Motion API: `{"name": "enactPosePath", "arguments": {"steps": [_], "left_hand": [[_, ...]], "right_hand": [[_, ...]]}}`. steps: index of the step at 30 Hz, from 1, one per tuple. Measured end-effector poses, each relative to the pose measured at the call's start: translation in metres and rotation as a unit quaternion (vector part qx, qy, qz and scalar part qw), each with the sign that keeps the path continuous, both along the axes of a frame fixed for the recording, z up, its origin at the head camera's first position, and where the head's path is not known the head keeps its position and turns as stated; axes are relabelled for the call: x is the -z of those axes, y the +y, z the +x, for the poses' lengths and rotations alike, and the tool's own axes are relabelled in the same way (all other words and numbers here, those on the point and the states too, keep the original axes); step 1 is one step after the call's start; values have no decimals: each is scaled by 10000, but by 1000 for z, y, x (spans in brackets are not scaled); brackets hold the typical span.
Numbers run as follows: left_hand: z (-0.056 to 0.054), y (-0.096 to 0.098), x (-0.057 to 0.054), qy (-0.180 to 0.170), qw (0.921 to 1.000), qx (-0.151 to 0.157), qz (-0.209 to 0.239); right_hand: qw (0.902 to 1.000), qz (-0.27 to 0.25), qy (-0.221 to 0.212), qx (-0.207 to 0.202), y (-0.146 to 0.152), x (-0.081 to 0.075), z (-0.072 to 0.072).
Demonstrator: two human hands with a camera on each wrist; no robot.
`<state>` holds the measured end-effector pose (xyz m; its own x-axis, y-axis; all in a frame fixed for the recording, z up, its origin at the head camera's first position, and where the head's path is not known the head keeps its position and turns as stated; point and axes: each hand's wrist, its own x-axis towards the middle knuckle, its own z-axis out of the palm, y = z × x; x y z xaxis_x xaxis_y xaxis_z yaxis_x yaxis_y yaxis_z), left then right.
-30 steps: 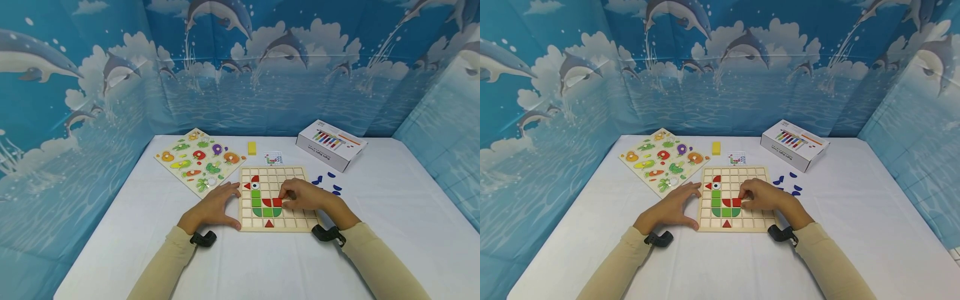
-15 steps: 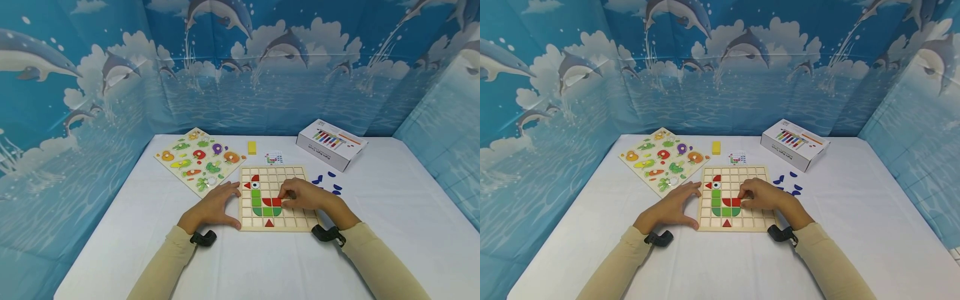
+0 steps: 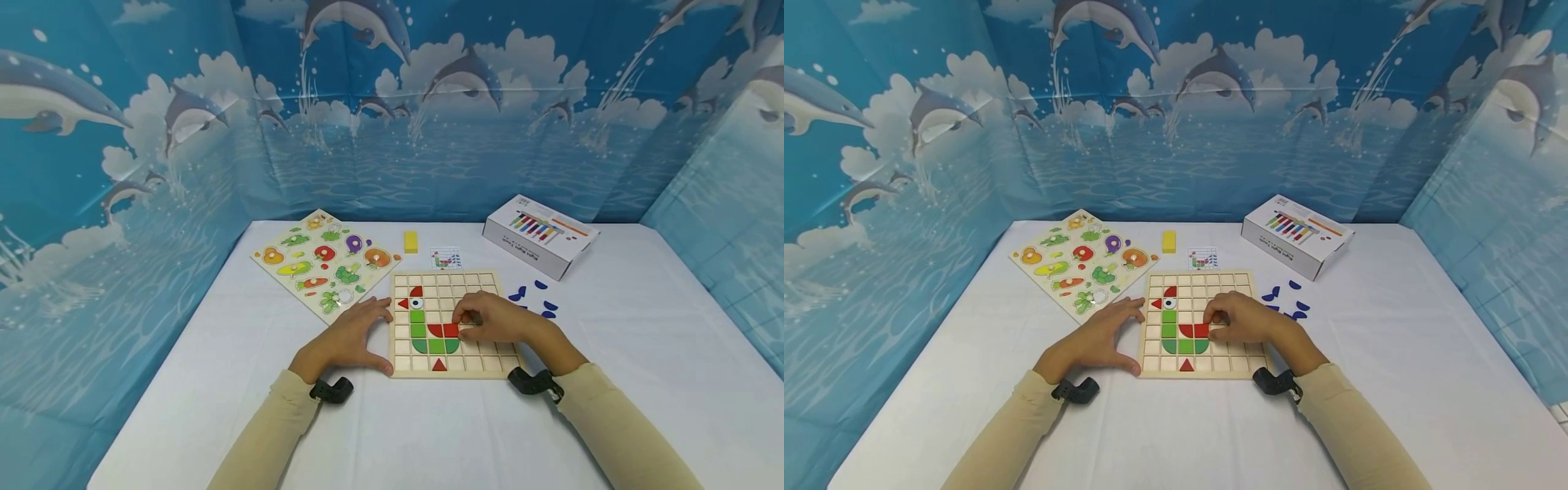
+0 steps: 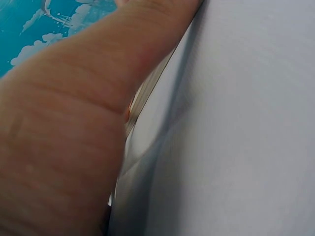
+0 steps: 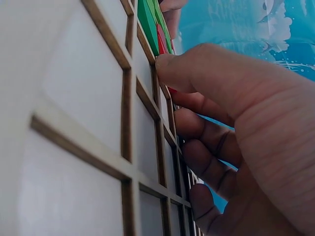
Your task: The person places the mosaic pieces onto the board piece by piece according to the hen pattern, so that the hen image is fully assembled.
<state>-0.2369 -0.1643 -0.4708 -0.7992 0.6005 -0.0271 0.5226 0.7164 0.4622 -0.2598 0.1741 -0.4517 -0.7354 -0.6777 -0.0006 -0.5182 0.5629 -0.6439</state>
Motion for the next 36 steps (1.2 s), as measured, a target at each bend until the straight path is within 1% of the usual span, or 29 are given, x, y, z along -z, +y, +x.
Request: {"name": "enactPosePath", "arguments": {"steps": [7, 20, 28, 36], "left_hand": [[0, 0, 1, 1, 10000, 5, -14], [0, 0, 1, 24, 10000, 6, 3], [0, -1, 4, 48, 10000, 10, 2], [0, -1, 3, 89, 10000, 28, -1]], "right_hand": [[10000, 20, 79, 17, -1, 1, 1], [9999, 80, 78, 36, 0, 1, 1], [10000, 40, 11, -38, 1, 1, 1], [10000, -8, 1, -37, 1, 1, 1]]}}
